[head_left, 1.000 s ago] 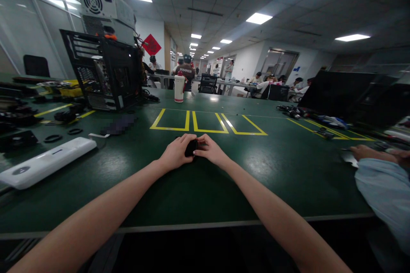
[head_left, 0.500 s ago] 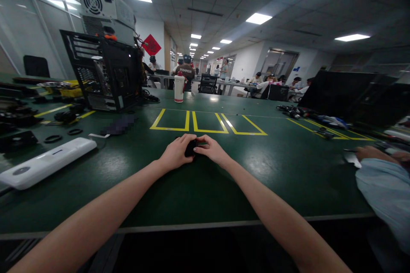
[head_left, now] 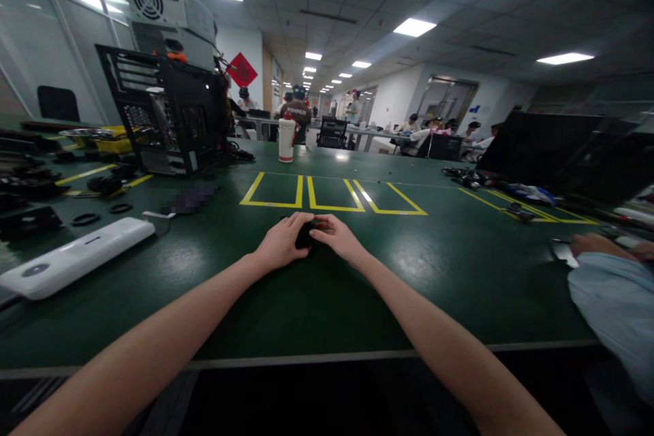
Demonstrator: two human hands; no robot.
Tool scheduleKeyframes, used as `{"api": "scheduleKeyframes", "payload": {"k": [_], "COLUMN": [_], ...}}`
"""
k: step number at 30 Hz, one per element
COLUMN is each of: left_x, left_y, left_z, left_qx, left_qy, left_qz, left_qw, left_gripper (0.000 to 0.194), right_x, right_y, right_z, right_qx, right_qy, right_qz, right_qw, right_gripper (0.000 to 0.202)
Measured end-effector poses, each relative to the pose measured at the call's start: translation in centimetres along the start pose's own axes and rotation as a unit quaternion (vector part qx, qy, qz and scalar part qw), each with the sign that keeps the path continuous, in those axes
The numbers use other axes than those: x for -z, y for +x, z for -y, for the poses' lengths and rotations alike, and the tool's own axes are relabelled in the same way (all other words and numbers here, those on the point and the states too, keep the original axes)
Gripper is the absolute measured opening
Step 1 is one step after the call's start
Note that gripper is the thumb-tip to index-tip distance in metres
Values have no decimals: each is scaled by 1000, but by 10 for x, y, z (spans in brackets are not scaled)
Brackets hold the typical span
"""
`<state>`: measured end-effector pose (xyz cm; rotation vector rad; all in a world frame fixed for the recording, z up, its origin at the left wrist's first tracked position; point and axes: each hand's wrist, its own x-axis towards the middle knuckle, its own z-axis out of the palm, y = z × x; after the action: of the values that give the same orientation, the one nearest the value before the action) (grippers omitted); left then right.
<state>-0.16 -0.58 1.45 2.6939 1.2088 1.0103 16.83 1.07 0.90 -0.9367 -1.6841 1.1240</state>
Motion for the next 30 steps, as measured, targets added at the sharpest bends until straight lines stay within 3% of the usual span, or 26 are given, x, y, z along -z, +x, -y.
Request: {"api": "scheduleKeyframes", "payload": {"k": [8,15,23,30], "left_x": [-1,1,1,1], "left_y": [0,-1,-1,0], "left_z": [0,-2,-2,-3], "left_qx": [-1,9,5,7], "left_qy": [-4,-8,1,-10], "left_qz": [-5,0,4,-2], "left_qw": [1000,1000,1000,1000], "left_gripper": [60,60,61,59], "right_x": [0,-3,0,-2], "right_y": [-1,0,1,-4], "right_z": [0,1,3,4], "right_qx": [20,60,21,53], "right_qy": [20,-21,-16,32], "right_qz": [38,4,17,30], "right_qw": [999,998,1000,998], "right_gripper": [40,18,27,27]}}
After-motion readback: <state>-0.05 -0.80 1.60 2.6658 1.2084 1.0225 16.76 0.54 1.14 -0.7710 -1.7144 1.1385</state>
